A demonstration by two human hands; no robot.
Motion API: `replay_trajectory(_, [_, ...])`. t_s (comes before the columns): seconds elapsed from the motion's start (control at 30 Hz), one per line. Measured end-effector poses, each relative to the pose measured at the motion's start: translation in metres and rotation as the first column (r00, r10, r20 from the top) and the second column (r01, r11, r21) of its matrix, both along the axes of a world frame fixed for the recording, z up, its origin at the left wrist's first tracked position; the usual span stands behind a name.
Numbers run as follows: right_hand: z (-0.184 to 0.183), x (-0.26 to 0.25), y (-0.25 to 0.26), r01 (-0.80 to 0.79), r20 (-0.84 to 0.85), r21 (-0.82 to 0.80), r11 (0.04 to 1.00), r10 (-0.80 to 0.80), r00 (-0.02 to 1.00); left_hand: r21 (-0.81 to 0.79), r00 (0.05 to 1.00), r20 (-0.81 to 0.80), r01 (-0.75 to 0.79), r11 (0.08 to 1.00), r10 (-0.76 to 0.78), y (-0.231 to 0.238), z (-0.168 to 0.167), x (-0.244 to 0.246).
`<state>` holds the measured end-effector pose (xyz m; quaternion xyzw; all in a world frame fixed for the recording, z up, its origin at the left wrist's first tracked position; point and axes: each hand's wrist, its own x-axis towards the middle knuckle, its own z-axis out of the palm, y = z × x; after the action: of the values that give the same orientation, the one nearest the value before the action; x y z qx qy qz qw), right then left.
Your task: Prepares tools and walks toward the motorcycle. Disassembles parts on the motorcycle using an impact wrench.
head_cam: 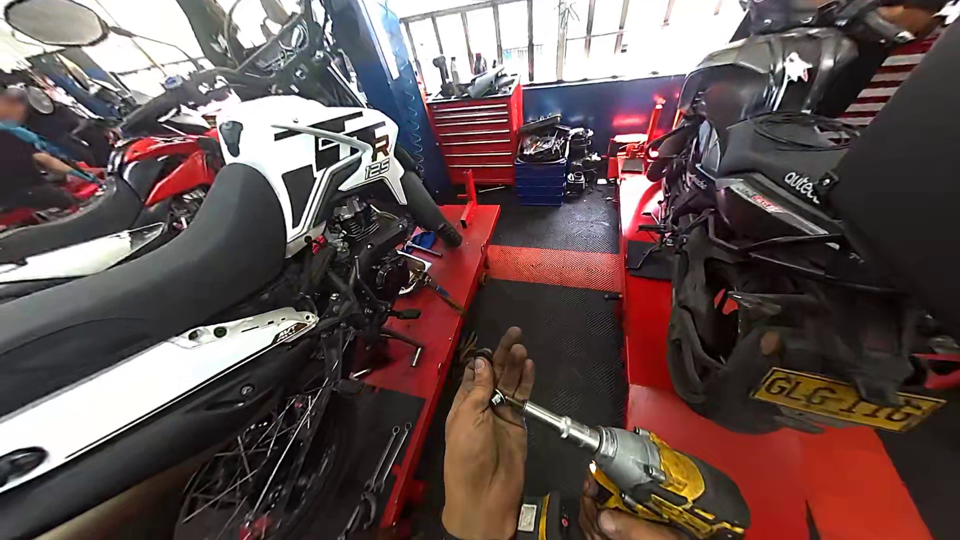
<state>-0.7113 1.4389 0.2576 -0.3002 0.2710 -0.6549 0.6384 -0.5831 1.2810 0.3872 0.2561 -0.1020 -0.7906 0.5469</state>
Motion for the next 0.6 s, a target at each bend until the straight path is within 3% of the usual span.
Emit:
replay_trajectory(0.23, [-0.006, -0.016, 0.010, -0.045, 0.003, 0.022, 0.999, 0.045, 0.999, -0.092, 0.971, 0.104, 0.224, 0.970, -0.215, -0.004, -0.005, -0.001])
replay_trajectory(0.4, [-0.005, -0.018, 0.017, -0.057, 0.006, 0.030, 0.998, 0.057, 0.998, -0.062, 0.884, 0.303, 0.392, 0.918, -0.357, -0.004, -0.002, 0.003])
replay_trajectory(0.5, [-0.012, -0.014, 0.019, -0.064, 0.033, 0.041, 0.997, 0.063, 0.997, -0.110, 0.738, 0.560, 0.516, 0.849, -0.376, -0.005, 0.002, 0.004])
replay_trajectory(0.6, [-0.020, -0.006, 0.014, -0.121, 0.124, 0.014, 0.993, 0.118, 0.985, -0.129, 0.540, 0.739, 0.700, 0.703, -0.402, -0.004, 0.010, 0.005])
